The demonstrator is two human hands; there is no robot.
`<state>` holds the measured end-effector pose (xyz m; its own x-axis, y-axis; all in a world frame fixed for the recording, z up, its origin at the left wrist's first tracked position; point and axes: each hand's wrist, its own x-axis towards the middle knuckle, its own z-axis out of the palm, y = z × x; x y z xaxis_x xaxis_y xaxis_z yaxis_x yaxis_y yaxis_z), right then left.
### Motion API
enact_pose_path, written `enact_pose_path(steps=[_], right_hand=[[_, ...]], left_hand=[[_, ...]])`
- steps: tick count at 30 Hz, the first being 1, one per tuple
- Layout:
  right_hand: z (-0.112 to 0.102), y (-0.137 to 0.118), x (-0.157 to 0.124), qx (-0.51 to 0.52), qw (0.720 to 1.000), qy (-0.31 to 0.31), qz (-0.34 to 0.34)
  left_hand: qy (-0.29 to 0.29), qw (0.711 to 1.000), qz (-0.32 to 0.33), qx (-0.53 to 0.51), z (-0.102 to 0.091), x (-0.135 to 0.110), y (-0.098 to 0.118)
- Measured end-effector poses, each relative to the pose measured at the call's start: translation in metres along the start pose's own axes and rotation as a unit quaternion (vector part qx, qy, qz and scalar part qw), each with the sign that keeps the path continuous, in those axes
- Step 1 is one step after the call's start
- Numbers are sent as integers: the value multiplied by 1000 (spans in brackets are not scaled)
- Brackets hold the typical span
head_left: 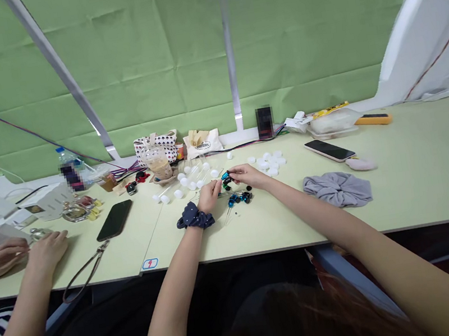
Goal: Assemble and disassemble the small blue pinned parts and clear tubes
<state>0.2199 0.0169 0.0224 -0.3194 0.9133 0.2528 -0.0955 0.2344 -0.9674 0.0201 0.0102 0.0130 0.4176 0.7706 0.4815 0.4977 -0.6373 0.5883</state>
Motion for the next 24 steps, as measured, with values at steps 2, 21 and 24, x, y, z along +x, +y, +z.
enact_pose_path(steps=[2, 21, 24], right_hand=[[-2, -3, -2, 20, 1000, 10, 9], [5, -5, -5, -62, 998, 7, 12], [2, -1, -3, -69, 998, 5, 2]], left_hand=[[-3, 1000, -4, 8, 0, 0, -1], [-48, 999, -1, 3, 5, -2, 4], [-60, 998, 12, -18, 5, -5, 4]])
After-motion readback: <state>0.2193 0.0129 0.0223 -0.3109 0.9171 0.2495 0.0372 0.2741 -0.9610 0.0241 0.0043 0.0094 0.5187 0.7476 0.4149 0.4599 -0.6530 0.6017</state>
